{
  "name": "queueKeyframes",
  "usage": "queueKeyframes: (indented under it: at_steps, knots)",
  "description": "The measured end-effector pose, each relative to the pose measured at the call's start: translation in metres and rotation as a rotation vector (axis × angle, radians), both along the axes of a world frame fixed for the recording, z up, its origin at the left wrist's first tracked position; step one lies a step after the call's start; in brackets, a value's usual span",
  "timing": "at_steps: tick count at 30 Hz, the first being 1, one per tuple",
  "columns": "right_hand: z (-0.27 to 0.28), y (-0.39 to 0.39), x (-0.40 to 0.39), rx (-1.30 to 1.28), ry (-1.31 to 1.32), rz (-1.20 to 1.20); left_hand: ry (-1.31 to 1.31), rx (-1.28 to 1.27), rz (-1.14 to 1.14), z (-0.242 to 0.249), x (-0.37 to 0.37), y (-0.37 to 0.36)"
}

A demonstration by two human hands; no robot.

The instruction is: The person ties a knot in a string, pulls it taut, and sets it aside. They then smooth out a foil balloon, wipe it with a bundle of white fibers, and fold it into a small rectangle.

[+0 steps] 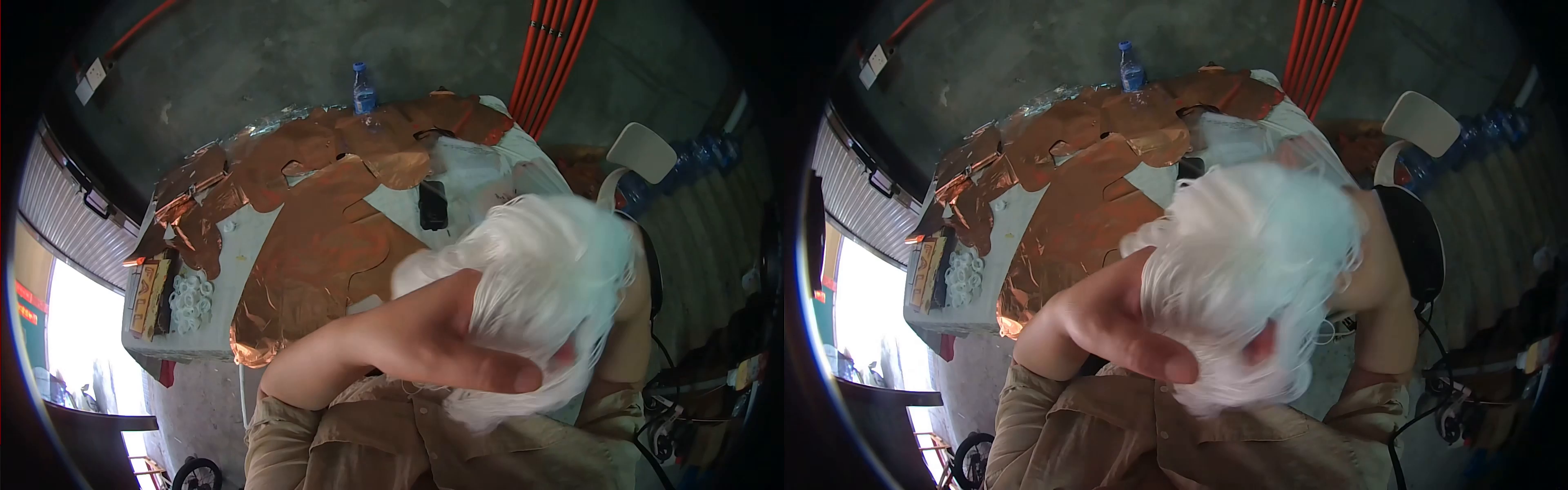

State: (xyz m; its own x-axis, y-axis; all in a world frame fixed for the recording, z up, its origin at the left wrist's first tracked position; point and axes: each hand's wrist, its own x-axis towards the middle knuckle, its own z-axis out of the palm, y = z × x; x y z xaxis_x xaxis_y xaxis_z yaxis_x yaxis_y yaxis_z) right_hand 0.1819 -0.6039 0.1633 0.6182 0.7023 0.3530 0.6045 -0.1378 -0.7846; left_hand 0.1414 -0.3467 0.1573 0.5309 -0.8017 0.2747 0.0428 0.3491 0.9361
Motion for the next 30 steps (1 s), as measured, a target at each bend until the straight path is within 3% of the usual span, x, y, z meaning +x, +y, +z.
queueKeyframes:
  at_steps: [3, 5, 10, 12, 13, 15, 21, 23, 27, 29, 30]
  knots:
    - [0.018, -0.019, 0.015, 0.139, -0.019, -0.143, -0.065, -0.113, 0.009, -0.019, 0.006, 0.012]
    - [0.031, -0.033, 0.032, 0.325, 0.011, -0.257, -0.126, -0.143, 0.438, -0.028, 0.007, 0.015]
    - [0.082, -0.127, 0.105, 0.991, -0.011, -0.536, -0.657, 0.48, 0.95, -0.082, 0.011, 0.061]
    - [0.094, -0.159, 0.128, 1.149, -0.085, -0.65, -0.809, 0.616, 1.174, -0.111, 0.012, 0.081]
    - [0.094, -0.163, 0.132, 1.199, -0.124, -0.691, -0.81, 0.613, 1.173, -0.119, 0.009, 0.088]
    - [0.091, -0.174, 0.142, 1.179, -0.191, -0.834, -0.818, 0.83, 1.335, -0.133, 0.0, 0.101]
    - [0.016, -0.23, 0.189, 1.087, -0.269, -1.019, -0.697, 0.956, 1.411, -0.165, -0.015, 0.113]
    - [-0.011, -0.248, 0.203, 0.935, -0.328, -1.205, -0.656, 0.91, 1.429, -0.167, -0.013, 0.115]
    - [-0.06, -0.279, 0.226, 0.777, -0.363, -1.345, -0.596, 0.872, 1.438, -0.173, -0.008, 0.12]
    - [-0.081, -0.301, 0.24, 0.532, -0.35, -1.483, -0.618, 0.896, 1.436, -0.173, -0.008, 0.12]
    - [-0.102, -0.329, 0.26, 0.358, -0.52, -1.392, -0.639, 0.919, 1.433, -0.173, -0.008, 0.119]
